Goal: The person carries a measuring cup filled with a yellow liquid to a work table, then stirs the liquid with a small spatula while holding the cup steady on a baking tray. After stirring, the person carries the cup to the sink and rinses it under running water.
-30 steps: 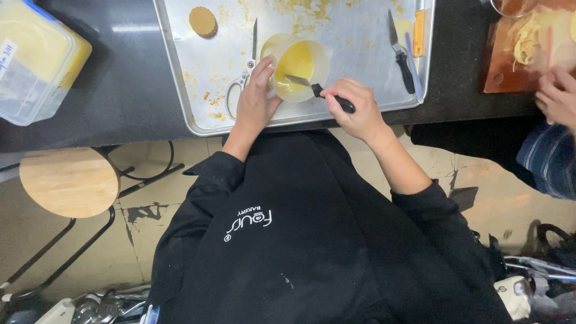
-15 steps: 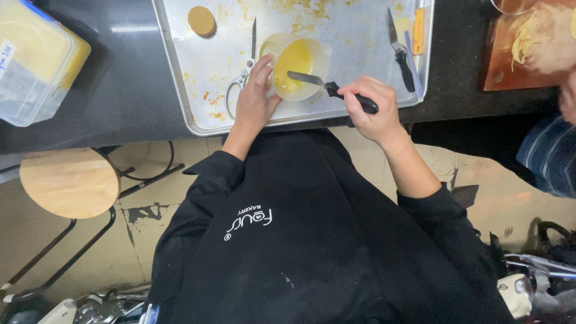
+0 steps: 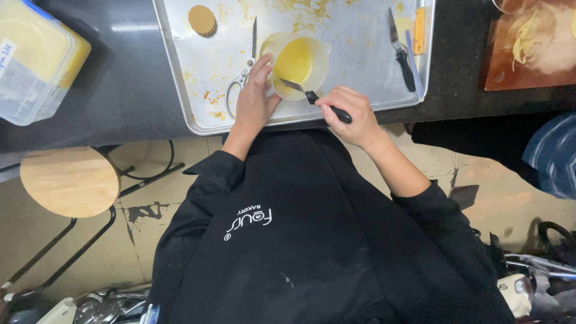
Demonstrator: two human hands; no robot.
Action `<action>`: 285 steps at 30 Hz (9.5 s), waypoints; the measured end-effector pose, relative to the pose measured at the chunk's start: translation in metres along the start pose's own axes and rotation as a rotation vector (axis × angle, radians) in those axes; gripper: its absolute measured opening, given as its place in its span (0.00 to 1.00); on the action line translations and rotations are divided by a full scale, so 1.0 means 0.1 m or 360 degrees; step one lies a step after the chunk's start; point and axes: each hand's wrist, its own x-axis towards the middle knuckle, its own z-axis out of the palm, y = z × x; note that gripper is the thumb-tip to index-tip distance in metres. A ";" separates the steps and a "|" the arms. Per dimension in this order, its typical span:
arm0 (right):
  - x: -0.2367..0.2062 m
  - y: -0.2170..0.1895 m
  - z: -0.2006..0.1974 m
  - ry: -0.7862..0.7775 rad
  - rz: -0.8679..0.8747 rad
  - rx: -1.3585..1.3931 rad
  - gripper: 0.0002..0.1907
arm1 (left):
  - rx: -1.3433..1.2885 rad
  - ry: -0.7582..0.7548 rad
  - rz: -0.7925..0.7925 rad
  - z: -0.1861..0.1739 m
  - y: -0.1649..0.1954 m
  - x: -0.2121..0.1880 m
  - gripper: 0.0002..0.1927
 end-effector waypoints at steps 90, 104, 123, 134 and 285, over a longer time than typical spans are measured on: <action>-0.16 -0.04 0.00 0.0252 0.0388 -0.0039 0.09 | 0.0056 -0.0025 -0.0028 0.02 -0.02 0.00 0.43; -0.09 0.14 -0.04 0.0544 0.0603 0.0198 0.12 | 0.0032 -0.0013 0.0043 0.02 -0.01 0.03 0.44; -0.05 -0.15 -0.21 0.0246 0.0398 -0.0087 0.09 | 0.0048 0.0002 0.0074 0.00 -0.02 0.02 0.44; 0.05 0.11 -0.06 0.0397 0.0253 -0.0151 0.06 | 0.0053 0.0019 0.0100 0.01 -0.01 0.04 0.44; 0.00 -0.20 -0.07 0.0169 0.0125 -0.0199 0.05 | 0.0014 0.0021 0.0047 0.01 -0.01 0.05 0.45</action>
